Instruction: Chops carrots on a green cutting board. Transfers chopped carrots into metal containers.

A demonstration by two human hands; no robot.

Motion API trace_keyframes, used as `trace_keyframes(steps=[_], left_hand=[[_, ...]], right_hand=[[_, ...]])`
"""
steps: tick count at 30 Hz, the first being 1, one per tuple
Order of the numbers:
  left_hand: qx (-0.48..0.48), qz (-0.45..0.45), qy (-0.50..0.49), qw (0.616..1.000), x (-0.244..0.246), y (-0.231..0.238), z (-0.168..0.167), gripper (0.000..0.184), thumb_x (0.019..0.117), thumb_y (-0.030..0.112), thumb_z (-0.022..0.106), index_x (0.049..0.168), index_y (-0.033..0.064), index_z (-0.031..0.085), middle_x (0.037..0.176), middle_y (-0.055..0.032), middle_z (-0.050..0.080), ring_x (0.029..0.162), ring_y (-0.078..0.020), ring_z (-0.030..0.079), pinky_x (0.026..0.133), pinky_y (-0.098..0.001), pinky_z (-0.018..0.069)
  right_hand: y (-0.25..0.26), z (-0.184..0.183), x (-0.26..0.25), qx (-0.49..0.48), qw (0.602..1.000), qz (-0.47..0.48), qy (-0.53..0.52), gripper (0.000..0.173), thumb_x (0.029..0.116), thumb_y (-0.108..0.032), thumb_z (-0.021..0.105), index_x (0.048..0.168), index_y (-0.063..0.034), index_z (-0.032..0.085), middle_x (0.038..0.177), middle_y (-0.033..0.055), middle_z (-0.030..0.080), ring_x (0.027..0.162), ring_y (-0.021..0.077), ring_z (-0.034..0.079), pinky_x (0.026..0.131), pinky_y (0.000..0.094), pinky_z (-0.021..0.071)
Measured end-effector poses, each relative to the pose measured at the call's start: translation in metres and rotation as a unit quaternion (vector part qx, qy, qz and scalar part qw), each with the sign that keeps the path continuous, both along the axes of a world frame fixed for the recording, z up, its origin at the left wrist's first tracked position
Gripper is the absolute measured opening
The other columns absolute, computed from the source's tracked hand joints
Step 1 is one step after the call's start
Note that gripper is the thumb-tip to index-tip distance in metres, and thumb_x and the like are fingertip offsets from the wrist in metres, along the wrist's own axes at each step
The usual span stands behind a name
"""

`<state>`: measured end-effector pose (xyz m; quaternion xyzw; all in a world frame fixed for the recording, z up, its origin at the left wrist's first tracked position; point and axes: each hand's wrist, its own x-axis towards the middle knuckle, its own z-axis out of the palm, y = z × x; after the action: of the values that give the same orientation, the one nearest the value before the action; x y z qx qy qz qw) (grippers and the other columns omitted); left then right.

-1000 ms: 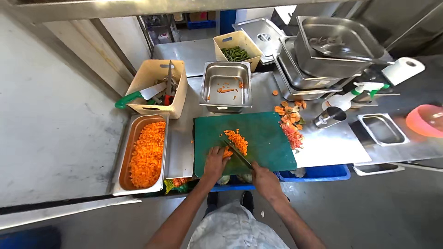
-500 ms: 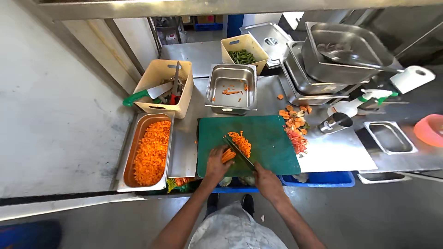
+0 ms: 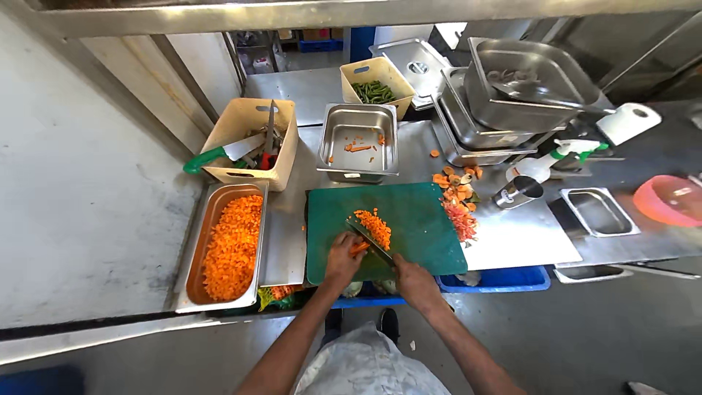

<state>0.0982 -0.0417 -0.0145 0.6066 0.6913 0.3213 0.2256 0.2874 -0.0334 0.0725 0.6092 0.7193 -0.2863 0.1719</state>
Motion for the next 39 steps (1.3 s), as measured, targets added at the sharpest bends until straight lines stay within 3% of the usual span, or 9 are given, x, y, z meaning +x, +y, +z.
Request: trace_keyframes(steps=[4, 11, 14, 18, 23, 27, 31, 36, 39], left_hand=[[0.002, -0.071, 0.018, 0.997, -0.013, 0.005, 0.004, 0.017, 0.0882, 0.025, 0.081, 0.096, 0.0102, 0.077, 0.118, -0.0072, 0.069, 0.116, -0.0207, 0.064, 0.102, -0.0385, 0.0541], [-0.077, -0.169, 0.041, 0.982, -0.025, 0.031, 0.025, 0.018, 0.0867, 0.020, 0.081, 0.088, 0.0031, 0.074, 0.102, -0.0094, 0.070, 0.098, -0.0221, 0.068, 0.092, -0.0412, 0.0575], [-0.076, -0.174, 0.045, 0.981, -0.026, 0.032, 0.023, 0.019, 0.0876, 0.022, 0.081, 0.090, 0.0041, 0.075, 0.104, -0.0083, 0.071, 0.098, -0.0212, 0.069, 0.093, -0.0413, 0.0579], [-0.076, -0.170, 0.039, 0.982, -0.027, 0.031, 0.024, 0.020, 0.0881, 0.022, 0.080, 0.089, 0.0027, 0.074, 0.104, -0.0096, 0.070, 0.100, -0.0230, 0.068, 0.094, -0.0420, 0.0570], [-0.051, -0.161, 0.035, 0.985, -0.027, 0.029, 0.016, 0.018, 0.0886, 0.023, 0.080, 0.090, 0.0058, 0.075, 0.106, -0.0068, 0.071, 0.102, -0.0203, 0.068, 0.095, -0.0396, 0.0571], [-0.041, -0.147, 0.026, 0.988, -0.028, 0.025, 0.015, 0.015, 0.0876, 0.019, 0.080, 0.087, 0.0050, 0.074, 0.102, -0.0075, 0.071, 0.099, -0.0205, 0.068, 0.092, -0.0400, 0.0580], [-0.036, -0.143, 0.033, 0.988, -0.028, 0.023, 0.010, 0.016, 0.0887, 0.023, 0.080, 0.089, 0.0080, 0.075, 0.105, -0.0047, 0.071, 0.102, -0.0180, 0.068, 0.094, -0.0380, 0.0575], [-0.004, -0.135, 0.024, 0.990, -0.028, 0.020, 0.007, 0.015, 0.0875, 0.018, 0.081, 0.088, 0.0050, 0.075, 0.106, -0.0079, 0.072, 0.103, -0.0203, 0.068, 0.096, -0.0385, 0.0568], [0.024, -0.117, 0.025, 0.993, -0.024, 0.013, 0.001, 0.015, 0.0886, 0.021, 0.081, 0.090, 0.0068, 0.075, 0.107, -0.0067, 0.072, 0.105, -0.0192, 0.069, 0.096, -0.0379, 0.0574]], right_hand=[[0.002, -0.003, -0.003, -0.025, 1.000, 0.008, -0.013, 0.051, 0.1040, -0.016, 0.048, 0.154, -0.0191, 0.039, 0.120, 0.0225, 0.068, 0.112, 0.0422, 0.067, 0.092, 0.0592, 0.0545], [0.005, 0.040, -0.012, -0.005, 0.996, 0.050, -0.072, 0.041, 0.1029, -0.011, 0.047, 0.144, -0.0146, 0.048, 0.117, 0.0203, 0.069, 0.110, 0.0412, 0.068, 0.087, 0.0568, 0.0556], [0.015, 0.001, -0.014, -0.021, 0.999, 0.040, -0.021, 0.048, 0.1007, -0.010, 0.051, 0.148, -0.0148, 0.043, 0.121, 0.0221, 0.067, 0.111, 0.0424, 0.067, 0.089, 0.0606, 0.0554], [0.016, 0.040, -0.008, -0.015, 0.996, 0.069, -0.061, 0.044, 0.1039, -0.014, 0.047, 0.147, -0.0169, 0.046, 0.118, 0.0210, 0.068, 0.110, 0.0417, 0.068, 0.089, 0.0590, 0.0547], [0.020, 0.004, -0.012, -0.025, 0.998, 0.055, -0.014, 0.046, 0.1012, -0.013, 0.052, 0.147, -0.0145, 0.044, 0.121, 0.0220, 0.067, 0.111, 0.0424, 0.067, 0.090, 0.0611, 0.0550], [0.018, 0.046, -0.006, -0.021, 0.995, 0.081, -0.053, 0.038, 0.1050, -0.017, 0.047, 0.142, -0.0158, 0.049, 0.118, 0.0200, 0.068, 0.111, 0.0408, 0.067, 0.089, 0.0594, 0.0545], [0.016, 0.002, -0.015, -0.038, 0.998, 0.054, -0.012, 0.050, 0.0990, -0.010, 0.054, 0.148, -0.0146, 0.044, 0.124, 0.0227, 0.066, 0.112, 0.0434, 0.067, 0.090, 0.0628, 0.0546], [0.018, 0.044, -0.008, -0.038, 0.994, 0.085, -0.053, 0.042, 0.1033, -0.017, 0.050, 0.145, -0.0156, 0.047, 0.121, 0.0206, 0.067, 0.112, 0.0412, 0.066, 0.090, 0.0599, 0.0537], [0.010, 0.001, -0.014, -0.042, 0.998, 0.053, -0.013, 0.047, 0.1013, -0.010, 0.051, 0.147, -0.0121, 0.043, 0.125, 0.0224, 0.065, 0.115, 0.0423, 0.066, 0.093, 0.0611, 0.0543]])
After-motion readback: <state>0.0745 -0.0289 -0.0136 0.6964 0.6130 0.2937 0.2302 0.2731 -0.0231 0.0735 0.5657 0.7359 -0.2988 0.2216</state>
